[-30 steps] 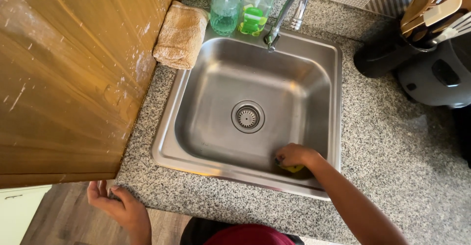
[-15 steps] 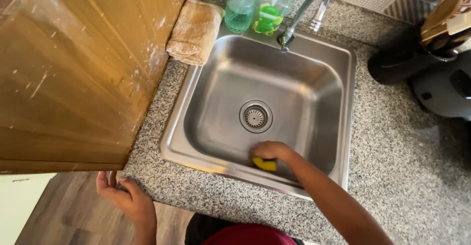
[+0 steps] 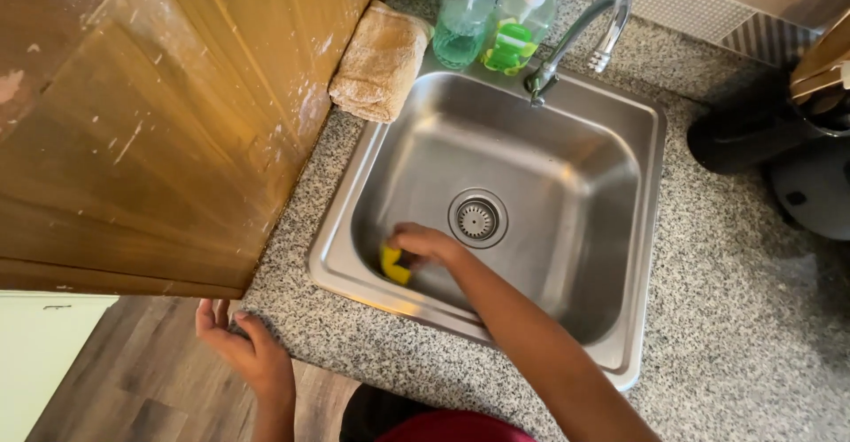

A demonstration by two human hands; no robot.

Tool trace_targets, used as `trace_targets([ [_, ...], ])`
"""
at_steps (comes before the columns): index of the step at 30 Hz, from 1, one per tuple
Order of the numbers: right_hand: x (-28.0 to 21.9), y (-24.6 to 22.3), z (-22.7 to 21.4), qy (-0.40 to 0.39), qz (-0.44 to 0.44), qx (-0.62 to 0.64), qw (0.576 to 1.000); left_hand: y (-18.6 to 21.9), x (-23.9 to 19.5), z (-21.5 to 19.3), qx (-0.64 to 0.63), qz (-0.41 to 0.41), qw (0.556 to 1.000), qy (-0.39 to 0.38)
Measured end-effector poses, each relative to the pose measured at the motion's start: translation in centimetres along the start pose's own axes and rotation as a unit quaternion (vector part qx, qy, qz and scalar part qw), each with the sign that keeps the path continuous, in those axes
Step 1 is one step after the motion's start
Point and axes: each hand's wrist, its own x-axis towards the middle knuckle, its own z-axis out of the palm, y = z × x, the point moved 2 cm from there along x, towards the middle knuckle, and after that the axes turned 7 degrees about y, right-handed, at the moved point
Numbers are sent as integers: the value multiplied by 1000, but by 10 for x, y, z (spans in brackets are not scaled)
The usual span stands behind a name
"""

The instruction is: Cleaning the kitchen counter and sink with a sponge.

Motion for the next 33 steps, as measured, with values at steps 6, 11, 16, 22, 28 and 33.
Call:
trace_targets([
  [6, 55, 46, -35, 2, -78, 374, 924, 1, 0, -3, 16, -21, 1000, -4],
  [11, 43, 98, -161, 150, -192, 452, 858, -3, 1, -2, 16, -45, 999, -3],
  [16, 21, 153, -213, 675, -245, -256, 647, -7, 1, 0, 24, -77, 997, -6],
  [22, 32, 109, -135, 695, -235, -202, 649, -13, 1, 3, 49, -88, 995, 6],
  [28, 47, 94, -100, 591, -316, -264, 694, -16, 1, 3, 49, -48, 998, -3],
  [33, 29, 84, -64, 471, -396, -271, 740, -13, 0, 3, 49, -57, 997, -2],
])
